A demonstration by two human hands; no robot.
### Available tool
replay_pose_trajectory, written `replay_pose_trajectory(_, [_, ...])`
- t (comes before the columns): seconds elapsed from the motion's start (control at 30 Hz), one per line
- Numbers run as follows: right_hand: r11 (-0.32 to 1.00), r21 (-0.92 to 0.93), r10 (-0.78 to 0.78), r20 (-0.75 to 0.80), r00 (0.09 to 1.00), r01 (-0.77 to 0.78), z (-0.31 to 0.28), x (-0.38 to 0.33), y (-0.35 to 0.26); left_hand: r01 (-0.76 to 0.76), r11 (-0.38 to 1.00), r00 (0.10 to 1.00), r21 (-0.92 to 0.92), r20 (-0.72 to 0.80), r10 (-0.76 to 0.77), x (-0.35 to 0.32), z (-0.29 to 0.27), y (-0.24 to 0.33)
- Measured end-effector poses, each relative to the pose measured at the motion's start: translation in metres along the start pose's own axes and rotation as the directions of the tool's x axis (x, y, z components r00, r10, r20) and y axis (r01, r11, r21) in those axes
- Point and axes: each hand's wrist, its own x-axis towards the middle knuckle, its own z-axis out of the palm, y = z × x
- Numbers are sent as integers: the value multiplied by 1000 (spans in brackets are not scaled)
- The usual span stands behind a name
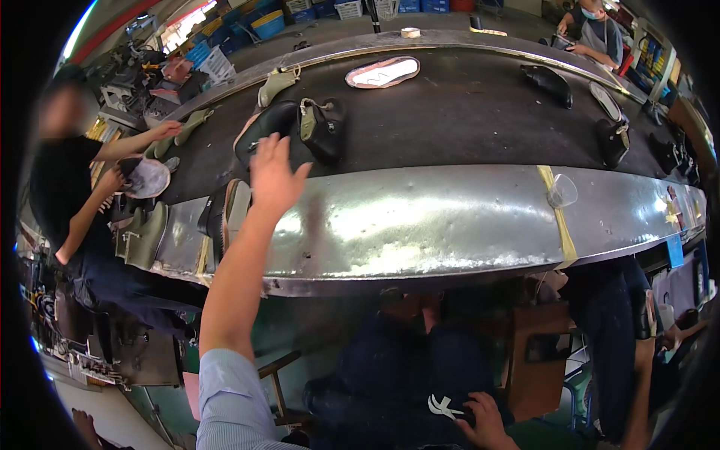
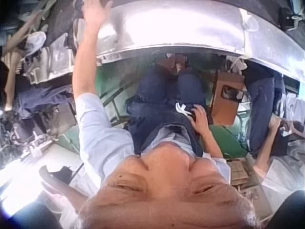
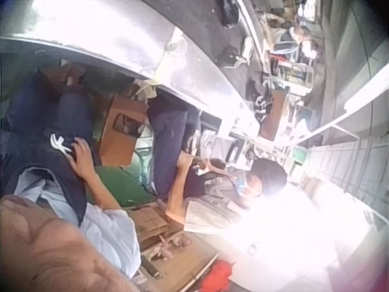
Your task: Manually lasting shoes by pulling and hammering uppers onto the soles using lasting pincers at a factory production line.
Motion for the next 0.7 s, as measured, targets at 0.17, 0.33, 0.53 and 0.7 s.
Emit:
replay_pose_trajectory(0.17, [992,-107,-66,-58,996,60,7,-16,-2,515,822,778,244,270,-567,-88,-95,-54])
replay_pose_trajectory(0.33, [993,-120,8,117,993,6,8,-28,-14,763,593,644,-257,381,-664,-146,-78,-154])
replay_pose_trajectory(0.53, [978,-163,157,149,976,-132,11,-41,-12,322,-240,743,-916,402,-535,-251,-113,-24])
replay_pose_trajectory(0.7, [991,-35,134,147,980,-131,5,-34,-3,518,-555,666,-651,714,-215,-365,-120,92])
